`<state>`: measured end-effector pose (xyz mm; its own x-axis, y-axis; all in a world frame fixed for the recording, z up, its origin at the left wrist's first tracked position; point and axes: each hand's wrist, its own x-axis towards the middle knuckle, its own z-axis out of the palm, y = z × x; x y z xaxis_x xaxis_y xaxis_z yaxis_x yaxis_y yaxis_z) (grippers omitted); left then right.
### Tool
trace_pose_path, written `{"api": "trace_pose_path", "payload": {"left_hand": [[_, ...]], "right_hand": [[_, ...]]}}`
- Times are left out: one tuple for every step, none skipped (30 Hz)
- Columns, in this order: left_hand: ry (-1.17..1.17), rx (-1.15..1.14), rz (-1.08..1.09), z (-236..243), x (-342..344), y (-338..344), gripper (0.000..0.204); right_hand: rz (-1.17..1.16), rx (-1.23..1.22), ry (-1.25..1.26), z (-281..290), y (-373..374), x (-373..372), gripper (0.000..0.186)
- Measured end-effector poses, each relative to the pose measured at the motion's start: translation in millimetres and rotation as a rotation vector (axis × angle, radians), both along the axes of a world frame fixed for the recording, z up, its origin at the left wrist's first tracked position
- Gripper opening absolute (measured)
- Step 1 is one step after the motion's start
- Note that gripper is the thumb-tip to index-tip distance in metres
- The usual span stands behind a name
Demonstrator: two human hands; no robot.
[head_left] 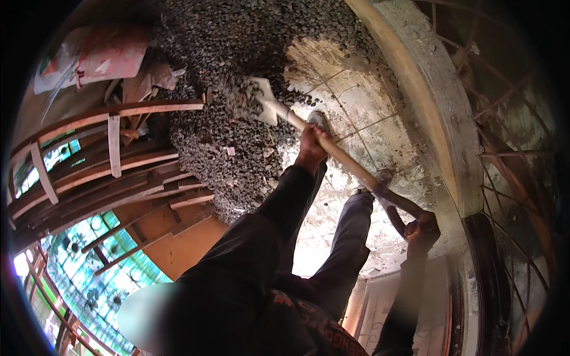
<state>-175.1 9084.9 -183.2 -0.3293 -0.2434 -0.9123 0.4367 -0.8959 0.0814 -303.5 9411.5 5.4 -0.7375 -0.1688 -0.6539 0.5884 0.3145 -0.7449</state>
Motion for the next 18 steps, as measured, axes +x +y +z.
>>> {"api": "trace_pose_path", "payload": {"left_hand": [[0.007,0.037,0.054,22.1,17.0,4.7,0.015],[0.013,0.081,0.107,45.5,32.1,10.8,0.017],[0.012,-0.004,0.177,48.9,68.0,12.7,0.018],[-0.098,-0.030,0.171,58.7,90.2,20.5,0.019],[-0.101,-0.084,0.226,64.0,117.7,22.7,0.020],[-0.171,-0.143,0.162,75.2,149.8,25.9,0.020],[-0.163,-0.201,0.166,79.8,181.5,28.4,0.024],[0.013,-0.065,0.194,86.8,201.6,27.7,0.030],[-0.120,-0.146,0.180,86.2,223.9,30.4,0.032],[-0.081,-0.076,0.234,93.0,231.7,34.1,0.032],[-0.054,-0.072,0.301,102.8,237.0,34.8,0.029],[-0.019,-0.050,0.358,107.0,233.1,35.9,0.027],[-0.138,-0.086,0.278,112.0,212.8,39.3,0.024],[-0.261,-0.126,0.201,113.1,192.7,46.6,0.021],[-0.199,-0.089,0.163,102.4,178.4,52.7,0.016],[-0.314,-0.123,0.065,100.8,146.7,64.4,0.017],[-0.301,-0.079,0.064,81.1,134.1,74.6,0.013],[-0.327,-0.103,-0.022,74.3,104.6,89.2,0.008]], "right_hand": [[0.128,0.022,0.066,2.0,3.1,5.4,0.038],[0.255,0.050,0.131,8.6,7.7,12.4,0.047],[0.393,0.009,0.166,15.0,6.7,17.5,0.029],[0.389,-0.047,0.192,18.1,6.8,31.6,0.026],[0.607,0.064,0.288,35.5,-9.1,34.3,0.024],[0.741,0.071,0.258,34.6,-3.1,58.0,0.019],[1.030,0.081,0.268,24.6,14.9,80.4,0.007],[0.996,0.346,0.408,32.6,-5.4,107.6,0.013],[0.949,0.608,0.504,41.0,-28.4,133.4,0.019],[0.777,0.215,0.623,54.9,-19.7,117.7,0.023],[0.680,-0.228,0.703,66.5,-13.0,101.8,0.027],[0.638,-0.158,0.537,74.2,-8.7,92.9,0.029],[0.591,-0.084,0.371,80.9,-4.4,86.4,0.031],[0.541,-0.016,0.202,87.4,0.8,81.1,0.032],[0.484,0.054,0.034,92.2,7.9,77.3,0.034],[0.422,0.127,-0.134,94.9,17.6,74.7,0.036],[0.341,0.154,-0.137,77.9,48.9,81.9,0.036],[0.253,0.192,-0.141,59.8,83.8,87.5,0.035]]}}
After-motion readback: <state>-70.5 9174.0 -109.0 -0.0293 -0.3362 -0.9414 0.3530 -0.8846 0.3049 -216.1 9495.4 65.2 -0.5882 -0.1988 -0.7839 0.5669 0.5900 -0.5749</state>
